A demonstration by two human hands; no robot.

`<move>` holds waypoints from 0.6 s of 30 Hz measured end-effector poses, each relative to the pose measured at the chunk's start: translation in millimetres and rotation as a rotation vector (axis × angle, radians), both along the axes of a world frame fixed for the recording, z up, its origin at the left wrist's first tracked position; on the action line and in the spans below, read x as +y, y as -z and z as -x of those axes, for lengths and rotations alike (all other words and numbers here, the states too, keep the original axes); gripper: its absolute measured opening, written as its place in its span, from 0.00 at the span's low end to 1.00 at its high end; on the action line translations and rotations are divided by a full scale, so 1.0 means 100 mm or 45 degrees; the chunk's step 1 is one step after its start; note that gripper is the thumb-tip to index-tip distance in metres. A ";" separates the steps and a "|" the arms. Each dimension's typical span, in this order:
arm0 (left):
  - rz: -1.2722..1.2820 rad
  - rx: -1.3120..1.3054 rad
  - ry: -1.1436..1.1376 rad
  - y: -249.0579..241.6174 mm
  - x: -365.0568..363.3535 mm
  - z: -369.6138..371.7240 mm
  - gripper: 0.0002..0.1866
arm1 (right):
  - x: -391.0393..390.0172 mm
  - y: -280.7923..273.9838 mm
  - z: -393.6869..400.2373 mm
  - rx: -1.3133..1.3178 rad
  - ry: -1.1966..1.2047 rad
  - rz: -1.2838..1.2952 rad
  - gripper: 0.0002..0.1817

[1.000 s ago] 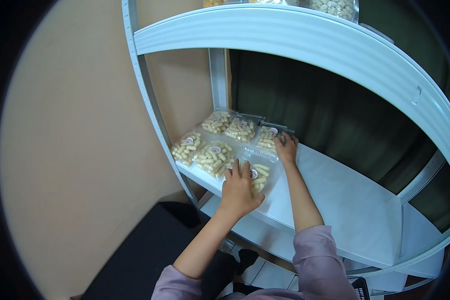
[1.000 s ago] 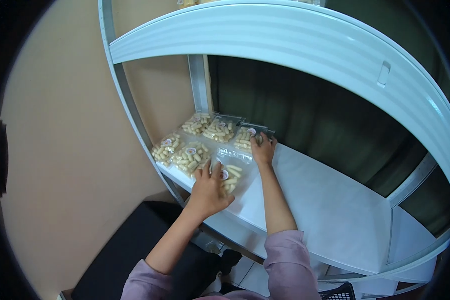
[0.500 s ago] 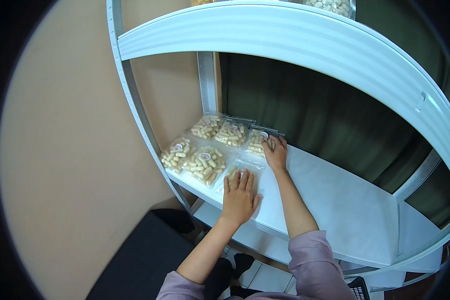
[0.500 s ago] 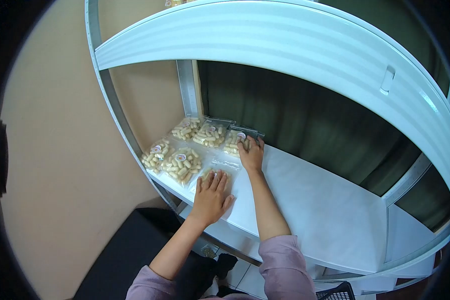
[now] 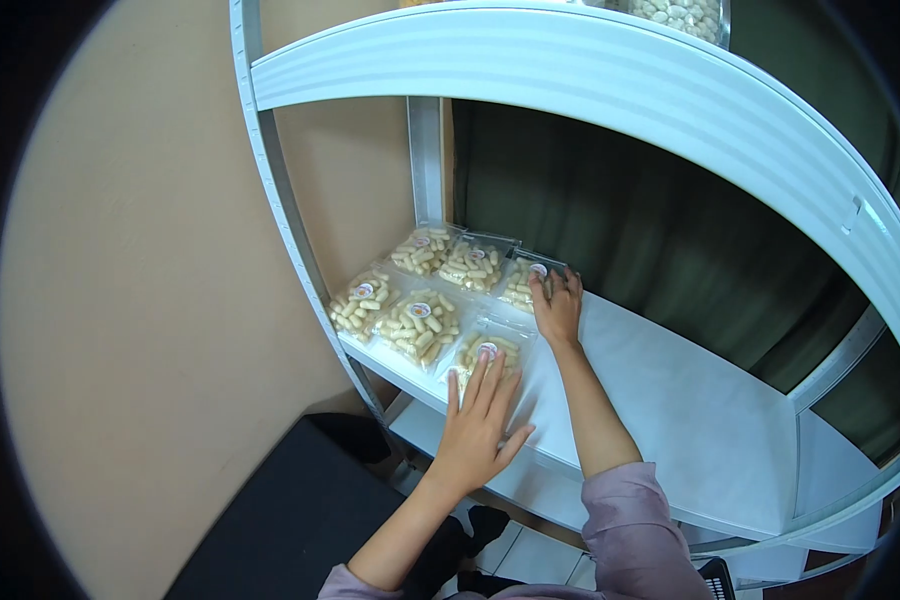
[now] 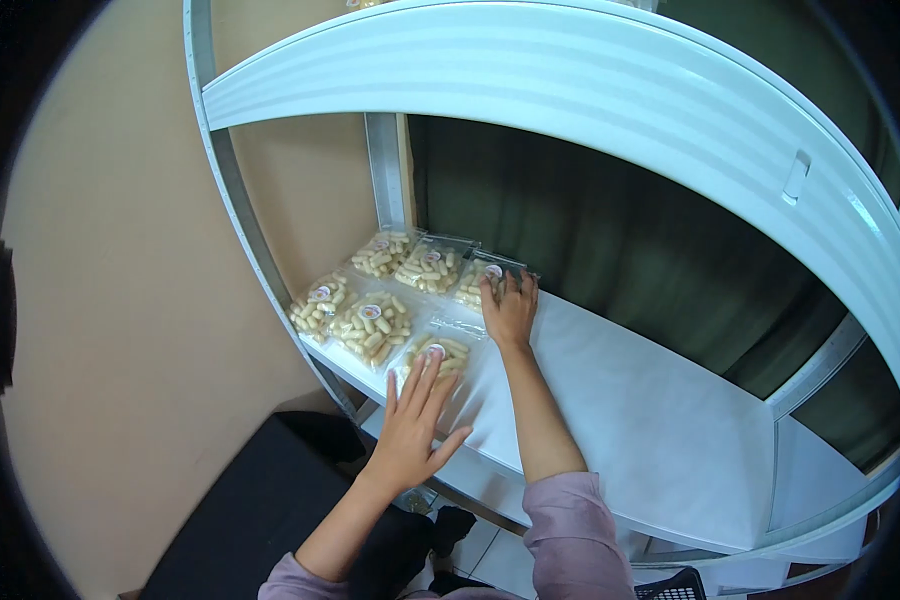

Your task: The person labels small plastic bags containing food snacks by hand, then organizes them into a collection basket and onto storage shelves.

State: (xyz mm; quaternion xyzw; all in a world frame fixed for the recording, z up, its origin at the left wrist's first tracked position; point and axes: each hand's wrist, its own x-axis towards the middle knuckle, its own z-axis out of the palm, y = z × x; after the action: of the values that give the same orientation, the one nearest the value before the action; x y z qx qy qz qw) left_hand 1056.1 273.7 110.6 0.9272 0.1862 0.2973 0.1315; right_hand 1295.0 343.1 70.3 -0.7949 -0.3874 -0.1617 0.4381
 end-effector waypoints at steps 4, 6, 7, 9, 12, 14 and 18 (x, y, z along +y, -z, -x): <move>0.112 -0.036 -0.098 0.20 -0.15 0.52 0.33 | -0.02 -0.03 0.01 -0.055 -0.048 -0.204 0.27; 0.225 -0.137 -0.253 0.39 -0.22 0.89 0.34 | -0.02 -0.08 0.01 -0.136 -0.064 -0.298 0.24; 0.277 -0.144 -0.362 0.48 -0.26 1.08 0.33 | -0.05 -0.17 0.05 -0.218 -0.077 -0.423 0.21; 0.348 -0.176 -0.597 0.71 -0.38 1.51 0.33 | -0.08 -0.39 0.20 -0.291 -0.108 -0.548 0.18; 0.482 -0.172 -0.988 1.03 -0.66 2.21 0.31 | -0.15 -0.77 0.61 -0.364 -0.204 -0.771 0.10; 0.518 -0.246 -1.175 1.19 -0.88 2.64 0.20 | -0.26 -0.97 1.08 -0.442 -0.453 -0.839 0.04; 0.662 -0.696 -1.337 1.51 -1.21 3.33 0.04 | -0.59 -0.72 2.55 -0.379 -0.877 -0.853 0.09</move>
State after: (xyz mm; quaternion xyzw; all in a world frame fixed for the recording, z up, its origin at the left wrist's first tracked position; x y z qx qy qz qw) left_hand 722.8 152.5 -39.9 0.5414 0.6407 0.4926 0.2316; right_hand 1040.5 284.6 142.1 -0.4046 -0.6124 -0.2348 0.6373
